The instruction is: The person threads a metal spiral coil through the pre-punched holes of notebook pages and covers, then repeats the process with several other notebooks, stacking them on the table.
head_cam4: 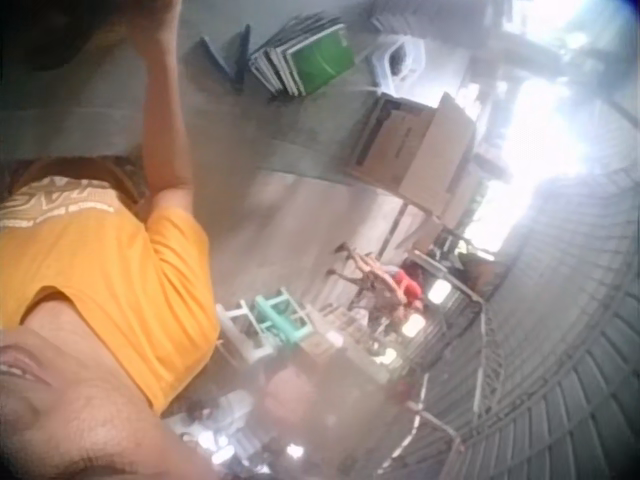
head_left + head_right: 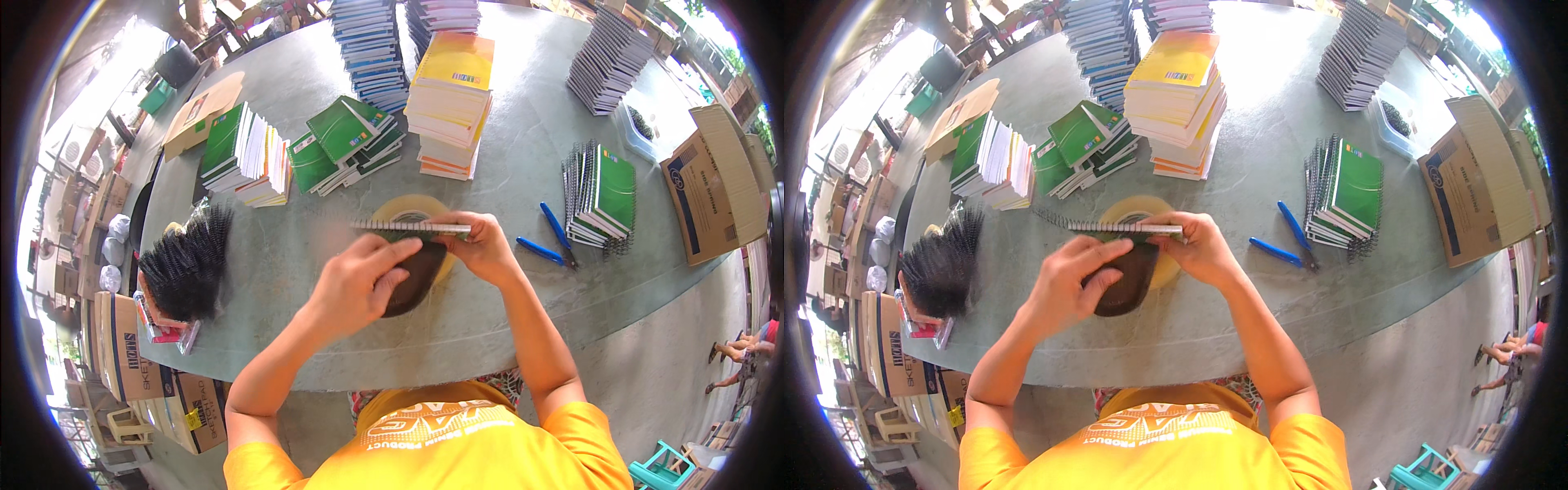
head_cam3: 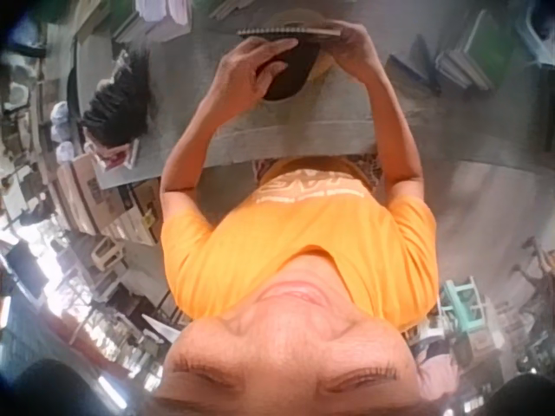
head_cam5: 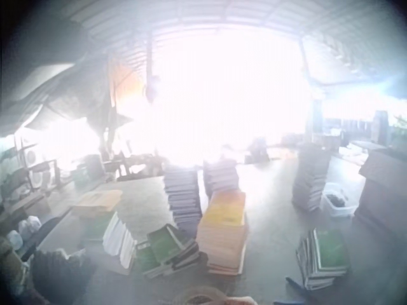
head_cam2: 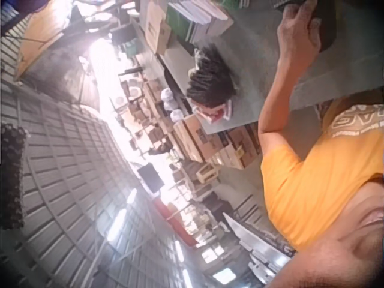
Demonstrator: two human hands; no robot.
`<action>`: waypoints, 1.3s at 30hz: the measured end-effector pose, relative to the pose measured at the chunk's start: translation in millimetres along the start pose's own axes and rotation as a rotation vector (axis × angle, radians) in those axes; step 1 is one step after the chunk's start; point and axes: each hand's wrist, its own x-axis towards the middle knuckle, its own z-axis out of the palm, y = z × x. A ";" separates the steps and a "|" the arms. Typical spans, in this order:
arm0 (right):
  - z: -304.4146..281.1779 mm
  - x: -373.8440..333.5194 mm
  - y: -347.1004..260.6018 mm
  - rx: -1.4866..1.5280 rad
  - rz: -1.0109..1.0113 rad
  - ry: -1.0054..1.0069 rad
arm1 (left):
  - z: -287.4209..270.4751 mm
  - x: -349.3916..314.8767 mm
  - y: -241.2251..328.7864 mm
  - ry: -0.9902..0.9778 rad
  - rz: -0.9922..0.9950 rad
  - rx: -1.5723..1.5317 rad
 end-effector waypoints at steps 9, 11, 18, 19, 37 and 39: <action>-2.6 0.0 0.2 0.017 -0.022 -0.056 | 5.5 4.1 23.1 -0.080 -0.123 -0.066; -1.8 0.4 8.4 0.123 0.035 -0.065 | -4.9 19.4 18.2 0.343 -0.107 -0.006; 0.5 -1.4 2.6 0.014 -0.020 -0.073 | 8.0 13.1 23.2 0.162 -0.273 -0.237; 0.9 -2.7 2.8 0.045 0.028 -0.067 | 7.0 11.9 18.8 0.086 -0.211 -0.124; 3.0 -1.6 5.3 0.276 -0.149 0.039 | 44.1 24.6 27.7 0.047 0.147 0.132; -2.3 -4.8 8.3 0.173 -0.040 0.065 | 48.9 35.3 19.0 -0.086 0.066 0.059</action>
